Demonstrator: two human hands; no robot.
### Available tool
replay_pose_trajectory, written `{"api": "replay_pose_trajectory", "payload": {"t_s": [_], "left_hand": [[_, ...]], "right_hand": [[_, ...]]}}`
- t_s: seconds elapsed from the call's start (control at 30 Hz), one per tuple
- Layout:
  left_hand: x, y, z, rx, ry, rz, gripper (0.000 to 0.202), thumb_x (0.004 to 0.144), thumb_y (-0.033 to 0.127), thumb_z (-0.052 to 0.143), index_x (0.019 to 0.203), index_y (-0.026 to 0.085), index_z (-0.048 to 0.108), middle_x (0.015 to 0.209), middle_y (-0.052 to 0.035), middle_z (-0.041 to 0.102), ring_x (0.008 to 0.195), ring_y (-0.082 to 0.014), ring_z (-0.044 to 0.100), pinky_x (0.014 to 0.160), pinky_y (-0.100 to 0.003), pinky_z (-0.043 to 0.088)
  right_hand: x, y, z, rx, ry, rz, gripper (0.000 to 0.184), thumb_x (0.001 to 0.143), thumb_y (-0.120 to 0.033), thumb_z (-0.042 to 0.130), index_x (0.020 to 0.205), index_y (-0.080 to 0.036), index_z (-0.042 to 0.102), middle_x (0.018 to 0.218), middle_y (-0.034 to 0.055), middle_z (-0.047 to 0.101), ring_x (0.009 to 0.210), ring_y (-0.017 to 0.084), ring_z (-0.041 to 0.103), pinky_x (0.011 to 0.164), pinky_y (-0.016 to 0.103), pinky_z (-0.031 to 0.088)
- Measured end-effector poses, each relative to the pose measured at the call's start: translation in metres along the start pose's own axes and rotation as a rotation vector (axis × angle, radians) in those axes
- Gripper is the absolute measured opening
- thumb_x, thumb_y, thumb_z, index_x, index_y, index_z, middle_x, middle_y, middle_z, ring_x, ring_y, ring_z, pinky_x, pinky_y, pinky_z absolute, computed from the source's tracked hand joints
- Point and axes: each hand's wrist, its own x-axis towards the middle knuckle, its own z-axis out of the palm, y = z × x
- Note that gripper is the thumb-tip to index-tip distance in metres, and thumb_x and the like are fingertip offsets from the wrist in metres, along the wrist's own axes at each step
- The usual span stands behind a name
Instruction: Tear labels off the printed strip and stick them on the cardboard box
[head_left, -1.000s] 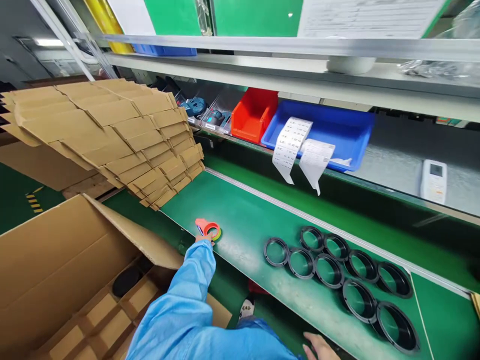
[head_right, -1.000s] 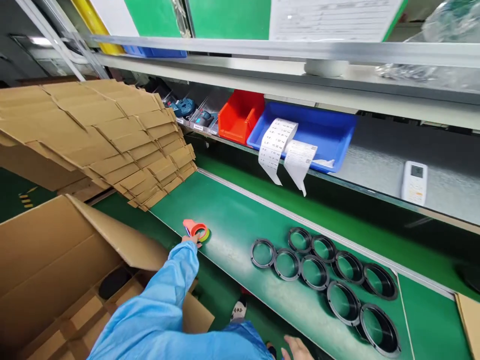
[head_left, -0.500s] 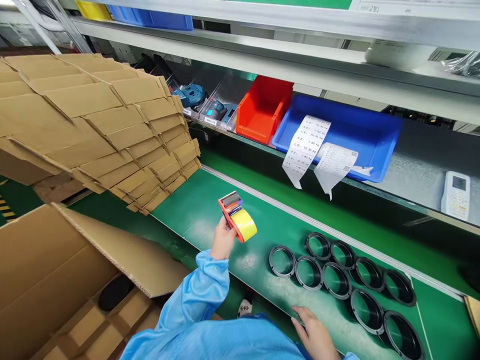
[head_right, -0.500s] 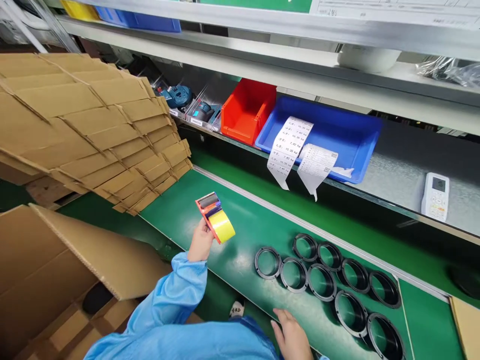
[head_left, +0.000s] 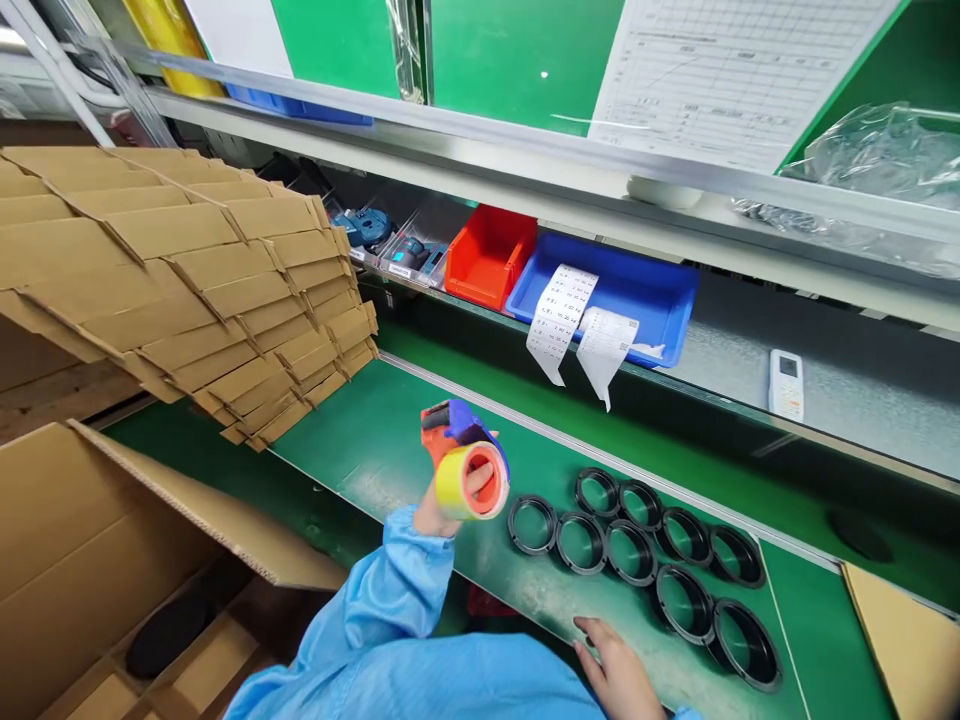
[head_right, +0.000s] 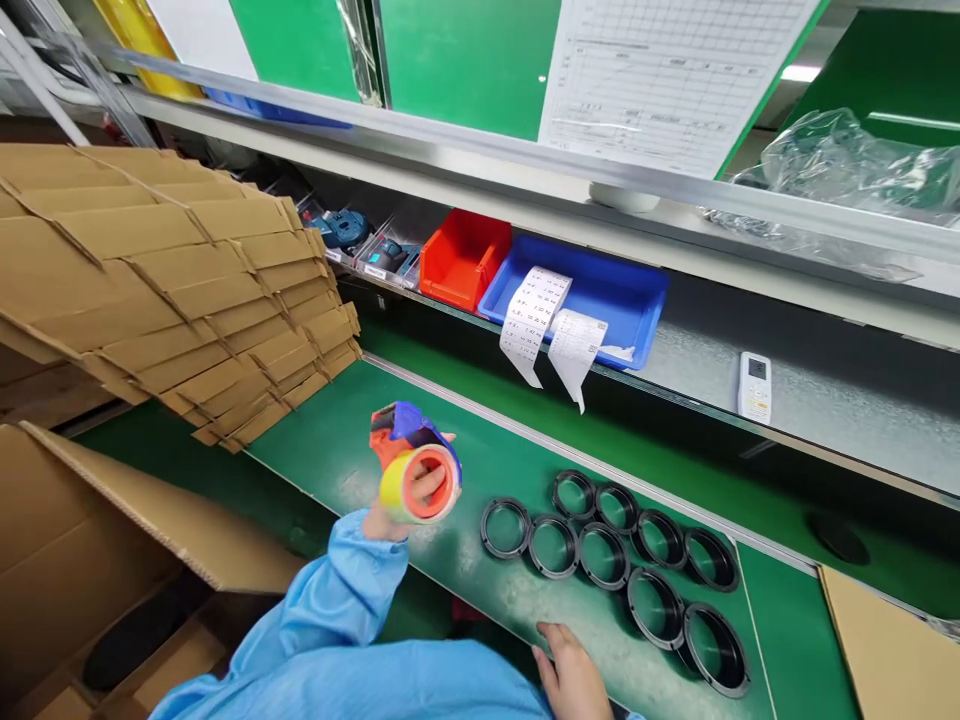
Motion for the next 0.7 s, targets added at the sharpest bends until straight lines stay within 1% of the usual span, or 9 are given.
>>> {"api": "replay_pose_trajectory", "payload": {"t_s": [0.03, 0.1, 0.2, 0.27, 0.37, 0.47, 0.6, 0.7], "left_hand": [[-0.003, 0.002, 0.006, -0.046, -0.072, -0.019, 0.061, 0.067, 0.044, 0.087, 0.118, 0.02, 0.063, 0.087, -0.0059, 0.069, 0.069, -0.0208, 0.067, 0.059, -0.031, 0.056], [-0.009, 0.004, 0.019, -0.124, -0.199, -0.033, 0.063, 0.07, 0.048, 0.086, 0.121, 0.022, 0.061, 0.082, -0.003, 0.066, 0.058, -0.0155, 0.062, 0.048, -0.026, 0.049], [-0.017, 0.005, 0.036, -0.197, -0.338, -0.018, 0.063, 0.072, 0.049, 0.086, 0.121, 0.022, 0.059, 0.082, -0.0001, 0.064, 0.051, -0.0104, 0.057, 0.045, -0.022, 0.046], [-0.021, 0.004, 0.046, -0.222, -0.4, -0.001, 0.06, 0.075, 0.047, 0.084, 0.122, 0.02, 0.058, 0.081, 0.0011, 0.063, 0.051, -0.0091, 0.056, 0.044, -0.021, 0.047], [-0.027, 0.002, 0.058, -0.239, -0.445, 0.022, 0.052, 0.082, 0.043, 0.08, 0.122, 0.02, 0.056, 0.081, 0.0011, 0.063, 0.052, -0.0091, 0.057, 0.044, -0.019, 0.046], [-0.03, 0.001, 0.066, -0.238, -0.469, 0.03, 0.051, 0.084, 0.043, 0.078, 0.124, 0.019, 0.056, 0.085, 0.0, 0.065, 0.054, -0.0094, 0.058, 0.044, -0.019, 0.046], [-0.031, -0.003, 0.071, -0.226, -0.481, 0.029, 0.055, 0.083, 0.043, 0.079, 0.126, 0.018, 0.055, 0.09, -0.0023, 0.066, 0.057, -0.0103, 0.06, 0.045, -0.02, 0.047], [-0.03, -0.005, 0.071, -0.213, -0.474, 0.026, 0.054, 0.083, 0.042, 0.079, 0.126, 0.019, 0.055, 0.091, -0.0023, 0.067, 0.058, -0.011, 0.061, 0.045, -0.021, 0.049]], "right_hand": [[-0.002, 0.006, 0.001, 0.021, 0.004, -0.009, 0.051, 0.097, -0.043, 0.038, 0.127, -0.016, 0.067, 0.128, 0.0149, 0.068, 0.116, 0.027, 0.067, 0.103, 0.035, 0.052], [-0.005, 0.015, 0.004, 0.059, 0.061, -0.022, 0.048, 0.096, -0.044, 0.04, 0.124, -0.017, 0.069, 0.124, 0.0142, 0.07, 0.113, 0.026, 0.069, 0.1, 0.034, 0.053], [-0.011, 0.024, 0.01, 0.096, 0.197, -0.03, 0.046, 0.095, -0.045, 0.041, 0.116, -0.019, 0.071, 0.115, 0.0136, 0.073, 0.105, 0.027, 0.071, 0.096, 0.034, 0.055], [-0.015, 0.026, 0.011, 0.109, 0.245, -0.035, 0.046, 0.094, -0.046, 0.04, 0.113, -0.019, 0.072, 0.112, 0.0134, 0.074, 0.102, 0.027, 0.072, 0.094, 0.034, 0.056], [-0.022, 0.027, 0.008, 0.111, 0.265, -0.03, 0.047, 0.095, -0.047, 0.04, 0.113, -0.018, 0.072, 0.113, 0.0138, 0.074, 0.103, 0.027, 0.072, 0.093, 0.034, 0.056], [-0.027, 0.027, 0.003, 0.108, 0.285, -0.017, 0.045, 0.095, -0.046, 0.04, 0.112, -0.018, 0.072, 0.114, 0.0138, 0.074, 0.102, 0.027, 0.072, 0.093, 0.034, 0.056], [-0.03, 0.029, 0.0, 0.109, 0.303, -0.018, 0.046, 0.095, -0.046, 0.039, 0.111, -0.019, 0.072, 0.112, 0.0135, 0.075, 0.099, 0.027, 0.073, 0.092, 0.034, 0.057], [-0.029, 0.034, 0.001, 0.117, 0.284, -0.024, 0.045, 0.094, -0.045, 0.04, 0.112, -0.019, 0.073, 0.114, 0.0128, 0.074, 0.103, 0.027, 0.072, 0.093, 0.033, 0.057]]}}
